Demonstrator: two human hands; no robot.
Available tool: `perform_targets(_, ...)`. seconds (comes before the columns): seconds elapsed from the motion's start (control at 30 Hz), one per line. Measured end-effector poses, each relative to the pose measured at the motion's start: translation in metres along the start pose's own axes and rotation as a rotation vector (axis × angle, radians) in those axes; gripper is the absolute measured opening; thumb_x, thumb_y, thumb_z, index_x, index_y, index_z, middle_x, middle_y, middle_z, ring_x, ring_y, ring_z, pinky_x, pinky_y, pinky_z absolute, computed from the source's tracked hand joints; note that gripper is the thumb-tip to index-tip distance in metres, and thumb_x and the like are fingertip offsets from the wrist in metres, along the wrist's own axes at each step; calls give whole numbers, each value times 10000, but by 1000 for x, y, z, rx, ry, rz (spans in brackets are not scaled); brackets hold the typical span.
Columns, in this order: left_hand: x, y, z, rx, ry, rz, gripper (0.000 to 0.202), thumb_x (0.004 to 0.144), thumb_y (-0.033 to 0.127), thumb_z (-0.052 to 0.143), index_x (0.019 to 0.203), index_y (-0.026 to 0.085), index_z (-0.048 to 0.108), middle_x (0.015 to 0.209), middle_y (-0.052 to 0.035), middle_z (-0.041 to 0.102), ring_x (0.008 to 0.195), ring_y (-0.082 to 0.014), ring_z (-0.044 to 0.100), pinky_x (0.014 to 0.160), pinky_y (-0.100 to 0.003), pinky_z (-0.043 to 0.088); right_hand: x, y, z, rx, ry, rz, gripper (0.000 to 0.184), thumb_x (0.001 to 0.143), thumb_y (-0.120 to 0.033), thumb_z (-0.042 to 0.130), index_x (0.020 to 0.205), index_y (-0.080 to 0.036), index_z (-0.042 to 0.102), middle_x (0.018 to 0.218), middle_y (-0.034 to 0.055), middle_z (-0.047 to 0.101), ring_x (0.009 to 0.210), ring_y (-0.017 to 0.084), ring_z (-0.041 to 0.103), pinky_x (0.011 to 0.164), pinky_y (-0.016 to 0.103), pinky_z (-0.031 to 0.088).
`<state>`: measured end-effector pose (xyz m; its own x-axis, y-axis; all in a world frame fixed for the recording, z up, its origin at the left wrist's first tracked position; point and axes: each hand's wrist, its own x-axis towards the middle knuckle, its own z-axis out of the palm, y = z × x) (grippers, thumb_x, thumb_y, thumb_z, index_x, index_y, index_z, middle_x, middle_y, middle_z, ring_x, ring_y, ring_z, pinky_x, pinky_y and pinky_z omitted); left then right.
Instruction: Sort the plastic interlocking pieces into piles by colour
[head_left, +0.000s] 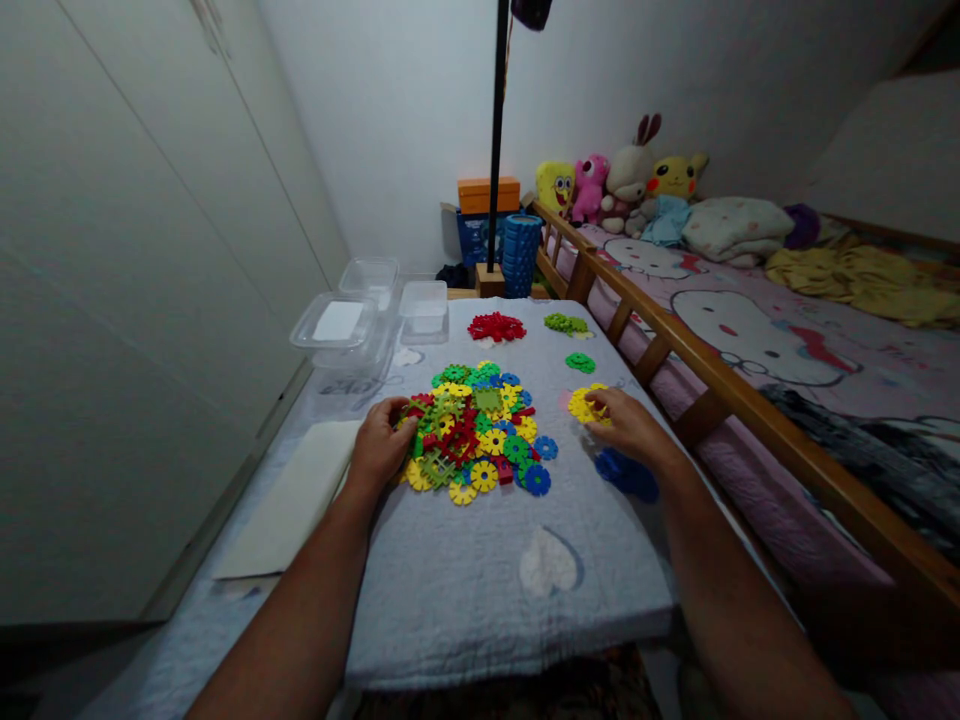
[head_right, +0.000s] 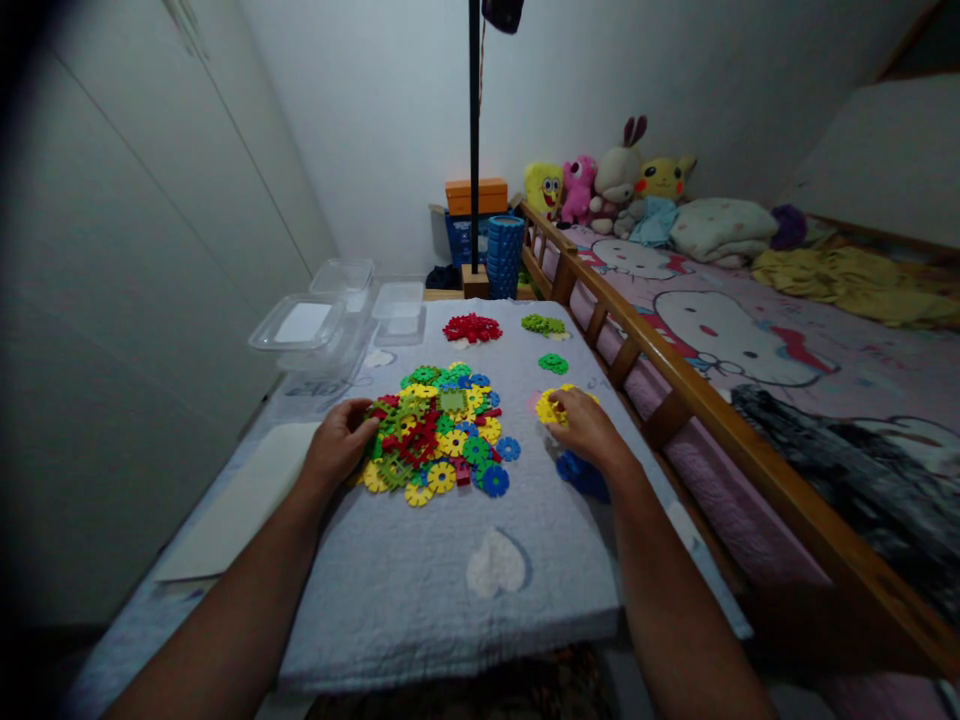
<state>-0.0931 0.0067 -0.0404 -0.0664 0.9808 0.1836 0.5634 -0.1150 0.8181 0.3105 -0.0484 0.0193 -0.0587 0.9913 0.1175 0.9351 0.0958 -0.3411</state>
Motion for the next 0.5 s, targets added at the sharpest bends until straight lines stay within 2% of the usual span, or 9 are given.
perform_targets(0.1, 0, 0, 0, 6, -5, 3, 383, 783, 431, 596, 1080, 193, 635, 1043, -95, 692, 1003, -262, 656, 942, -427, 534, 10, 31, -6, -20, 59, 150, 353, 767, -212, 721, 1116, -160, 707, 1057, 96, 727, 931, 214, 657, 817, 294, 479)
perform_targets(0.23, 1, 0, -1, 22, 1, 15, 390, 778, 439, 600, 1081, 197, 640, 1031, -89, 694, 992, -261, 662, 935, -424, 539, 18, 55, -3, -35, 87, 214, 274, 794, -230, 697, 1060, -167, 720, 1029, 90, 740, 909, 207, 666, 805, 296, 483)
perform_targets(0.3, 1, 0, -1, 20, 2, 15, 393, 774, 438, 601, 1082, 198, 641, 1029, -90, 696, 992, -264, 664, 922, -421, 546, 19, 55, 1, -96, 122, 221, 248, 801, -224, 686, 1039, -170, 730, 1045, 103, 739, 947, 224, 662, 853, 316, 478)
perform_targets(0.4, 1, -1, -1, 23, 1, 20, 395, 776, 432, 595, 1088, 195, 640, 1037, -96, 695, 1001, -269, 664, 917, -424, 549, 18, 43, 7, -171, 193, 197, 262, 832, -232, 662, 1070, -148, 733, 1095, 144, 725, 1028, 264, 647, 942, 366, 458)
perform_targets(0.5, 0, -1, 0, 29, 5, 13, 393, 779, 430, 593, 1089, 193, 641, 1037, -95, 693, 1000, -268, 662, 921, -424, 545, 12, 19, 12, -113, 175, 75, 269, 852, -224, 648, 1096, -140, 727, 1133, 147, 718, 1086, 273, 629, 1000, 387, 434)
